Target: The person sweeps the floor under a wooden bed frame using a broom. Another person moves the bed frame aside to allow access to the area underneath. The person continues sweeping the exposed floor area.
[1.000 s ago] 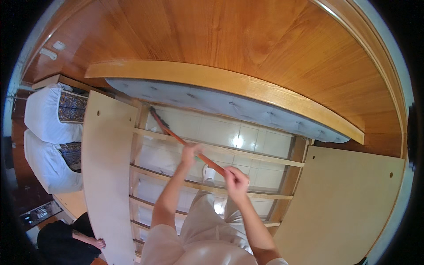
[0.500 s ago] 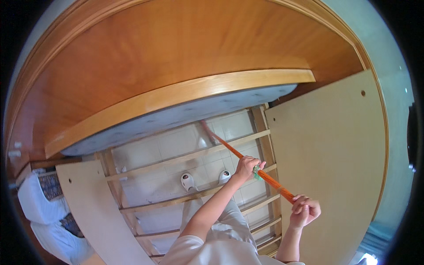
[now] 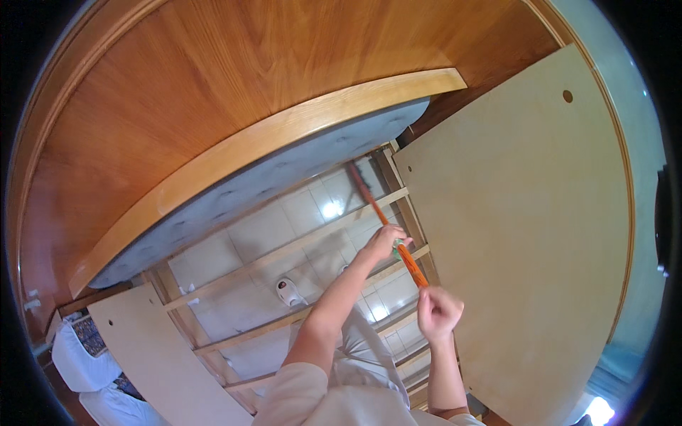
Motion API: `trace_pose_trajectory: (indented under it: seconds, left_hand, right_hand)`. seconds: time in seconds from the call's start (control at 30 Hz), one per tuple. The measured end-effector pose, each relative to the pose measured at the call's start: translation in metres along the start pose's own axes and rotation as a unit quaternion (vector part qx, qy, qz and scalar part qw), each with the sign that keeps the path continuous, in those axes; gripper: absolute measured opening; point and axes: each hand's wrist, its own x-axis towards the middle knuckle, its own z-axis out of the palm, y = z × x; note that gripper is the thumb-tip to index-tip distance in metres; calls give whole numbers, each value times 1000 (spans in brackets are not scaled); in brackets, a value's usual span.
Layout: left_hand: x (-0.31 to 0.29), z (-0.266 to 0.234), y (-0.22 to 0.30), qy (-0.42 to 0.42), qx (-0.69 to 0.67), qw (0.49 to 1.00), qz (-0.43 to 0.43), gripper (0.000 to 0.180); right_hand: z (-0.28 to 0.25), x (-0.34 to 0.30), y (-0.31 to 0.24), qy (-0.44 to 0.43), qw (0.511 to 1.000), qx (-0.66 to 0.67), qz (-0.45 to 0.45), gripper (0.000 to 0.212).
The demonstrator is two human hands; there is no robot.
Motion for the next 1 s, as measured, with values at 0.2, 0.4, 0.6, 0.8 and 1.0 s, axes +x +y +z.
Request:
trace_pose_trajectory:
  seconds: [0.2, 0.4, 0.6, 0.8, 1.0]
  left_hand:
    - [-82, -37, -19, 151, 76, 982, -85, 18]
    - [-271, -153, -78, 114, 136, 925, -335, 20]
    - [-458, -257, -119, 81, 308, 860, -400, 21]
    - [-348, -240, -38, 154, 179, 931, -279, 30]
    - [-210, -206, 33, 156, 111, 977, -98, 29]
  right_hand:
    - [26, 19, 34, -6, 958, 183, 220, 12]
    - [197, -20, 25, -143, 869, 321, 349, 16]
    - [327, -102, -34, -289, 802, 410, 325, 14]
    - [216, -21, -63, -213, 900, 239, 295, 11]
    - [90, 42, -119, -134, 931, 311, 140, 5]
